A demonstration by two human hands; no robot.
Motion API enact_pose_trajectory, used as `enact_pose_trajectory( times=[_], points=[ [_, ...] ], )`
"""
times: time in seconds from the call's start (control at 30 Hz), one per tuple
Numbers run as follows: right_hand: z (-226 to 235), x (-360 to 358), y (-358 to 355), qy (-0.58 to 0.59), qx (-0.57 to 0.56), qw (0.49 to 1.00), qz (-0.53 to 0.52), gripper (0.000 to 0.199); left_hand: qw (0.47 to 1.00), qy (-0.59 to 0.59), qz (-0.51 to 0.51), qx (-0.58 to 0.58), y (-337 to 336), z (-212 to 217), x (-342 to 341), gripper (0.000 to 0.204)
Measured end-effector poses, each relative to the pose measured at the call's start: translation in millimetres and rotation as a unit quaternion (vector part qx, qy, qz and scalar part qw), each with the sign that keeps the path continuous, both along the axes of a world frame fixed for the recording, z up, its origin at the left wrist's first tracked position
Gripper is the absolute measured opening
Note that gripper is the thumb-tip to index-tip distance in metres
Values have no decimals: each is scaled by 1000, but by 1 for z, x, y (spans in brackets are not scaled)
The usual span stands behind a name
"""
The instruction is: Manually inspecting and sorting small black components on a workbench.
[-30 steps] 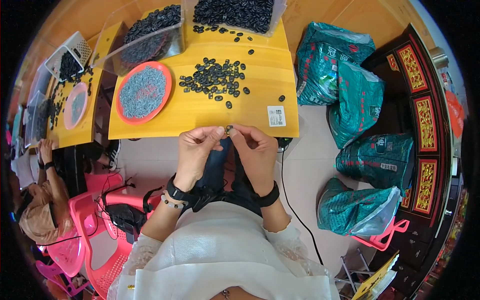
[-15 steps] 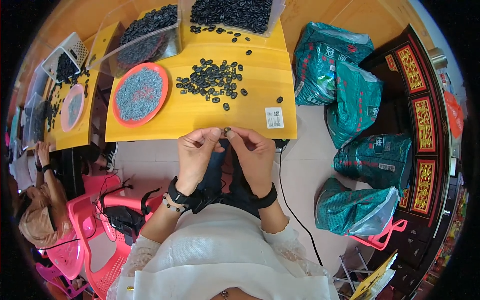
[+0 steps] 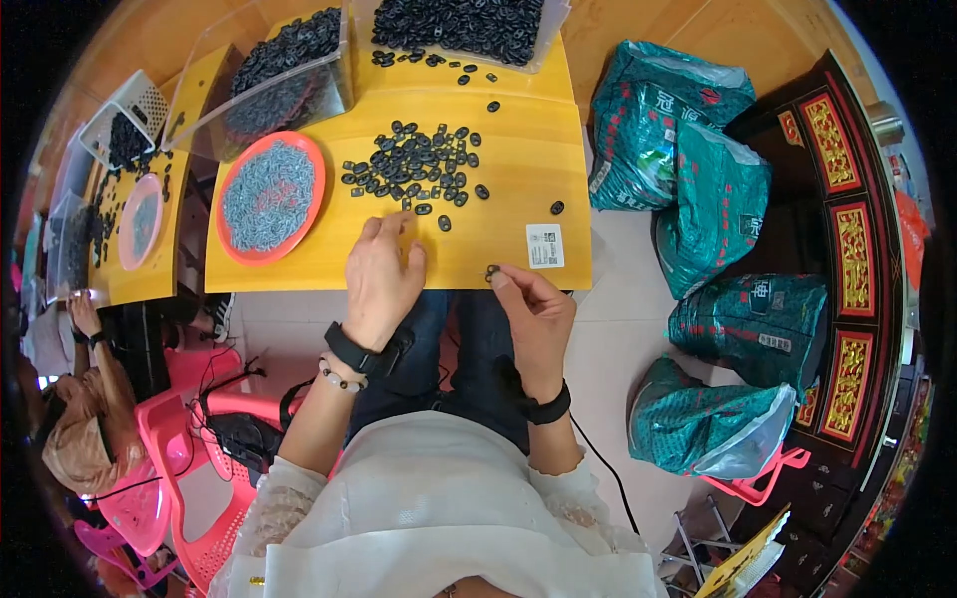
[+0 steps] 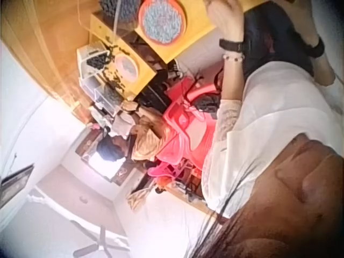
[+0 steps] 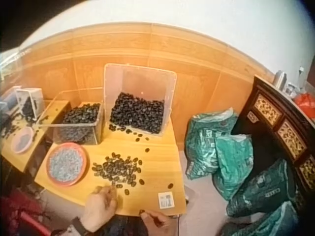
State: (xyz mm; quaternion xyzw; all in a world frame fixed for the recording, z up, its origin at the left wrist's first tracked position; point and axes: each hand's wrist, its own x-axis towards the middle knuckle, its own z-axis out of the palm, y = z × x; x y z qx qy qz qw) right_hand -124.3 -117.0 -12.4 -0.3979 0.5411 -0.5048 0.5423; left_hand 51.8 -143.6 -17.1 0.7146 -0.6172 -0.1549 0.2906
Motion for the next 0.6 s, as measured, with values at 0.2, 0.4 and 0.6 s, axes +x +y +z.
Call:
enact_pose_trajectory(
  times=[0.2, 0.4, 0.6],
  points=[
    [-1, -13, 2, -19, 11, 1000, -11, 19, 996, -90, -10, 11, -21, -5, -4, 27],
    [-4, -19, 7, -10, 23, 1000, -7, 18, 994, -107, 2, 10, -23, -15, -8, 18],
    [-5, -21, 9, -25, 30, 999, -10, 18, 996, -90, 9, 17, -14, -20, 0, 14]
  ],
)
